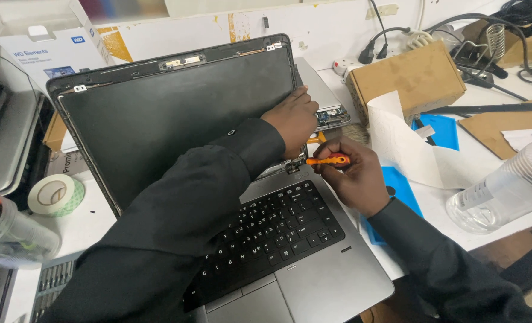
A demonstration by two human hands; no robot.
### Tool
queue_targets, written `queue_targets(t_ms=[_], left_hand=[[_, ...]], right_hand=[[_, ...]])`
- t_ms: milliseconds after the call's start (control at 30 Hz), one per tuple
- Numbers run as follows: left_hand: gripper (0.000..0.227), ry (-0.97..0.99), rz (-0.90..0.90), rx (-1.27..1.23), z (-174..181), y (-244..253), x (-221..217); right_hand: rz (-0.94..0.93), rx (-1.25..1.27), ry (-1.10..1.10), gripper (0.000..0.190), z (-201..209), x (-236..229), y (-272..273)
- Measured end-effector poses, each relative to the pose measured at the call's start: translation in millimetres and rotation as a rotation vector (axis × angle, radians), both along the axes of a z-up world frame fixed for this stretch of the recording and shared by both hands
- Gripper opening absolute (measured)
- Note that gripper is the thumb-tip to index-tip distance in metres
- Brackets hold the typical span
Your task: The person aligns and secures a laptop screen onto the laptop body using a screwdriver. They tighten screws on the top and side edges of the screen bezel to attach it firmly.
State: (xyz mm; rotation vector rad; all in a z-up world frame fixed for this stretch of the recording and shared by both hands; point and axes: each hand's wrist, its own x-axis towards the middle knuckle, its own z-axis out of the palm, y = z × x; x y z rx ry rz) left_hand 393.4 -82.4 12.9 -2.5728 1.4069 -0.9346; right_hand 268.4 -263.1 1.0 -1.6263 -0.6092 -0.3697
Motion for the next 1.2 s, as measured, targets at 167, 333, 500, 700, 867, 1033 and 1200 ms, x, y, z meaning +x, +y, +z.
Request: queue_targets(t_ms=[167, 333, 500, 700, 867, 1033, 1200], left_hand=[[0.03, -0.001, 0.001, -0.006, -0.5, 0.8, -0.2], [0.028, -0.004, -0.023, -0.03, -1.4, 0.2, 0.5], [0.026, -0.01, -0.01, -0.019, 0.2, 0.6, -1.9], [0.025, 0.015, 0.01, 0.001, 4.0, 0.1, -5.1], [0.023, 0.03, 0.022, 0.012, 4.0, 0.3, -5.2], [0.023, -0.014, -0.025, -0.025, 0.4, 0.8, -2.2], [0.022, -0.082, -0.052, -0.028, -2.6, 4.2, -0.6]], right_hand=[[0.012, -0.015, 0.012, 0.017, 1.1, 0.7, 6.7], [0.004, -0.051, 0.009, 0.019, -0.5, 2.8, 8.6], [-0.031, -0.068, 0.01, 0.017, 5.3, -1.1, 13.2], [-0.041, -0.056, 0.02, 0.016, 2.8, 1.9, 10.8], [-0.041, -0.043, 0.013, 0.017, 2.5, 2.2, 11.4], [-0.031, -0.082, -0.034, 0.015, 2.2, 1.9, 11.2], [-0.015, -0.159, -0.114, 0.016, 9.7, -5.5, 14.1]])
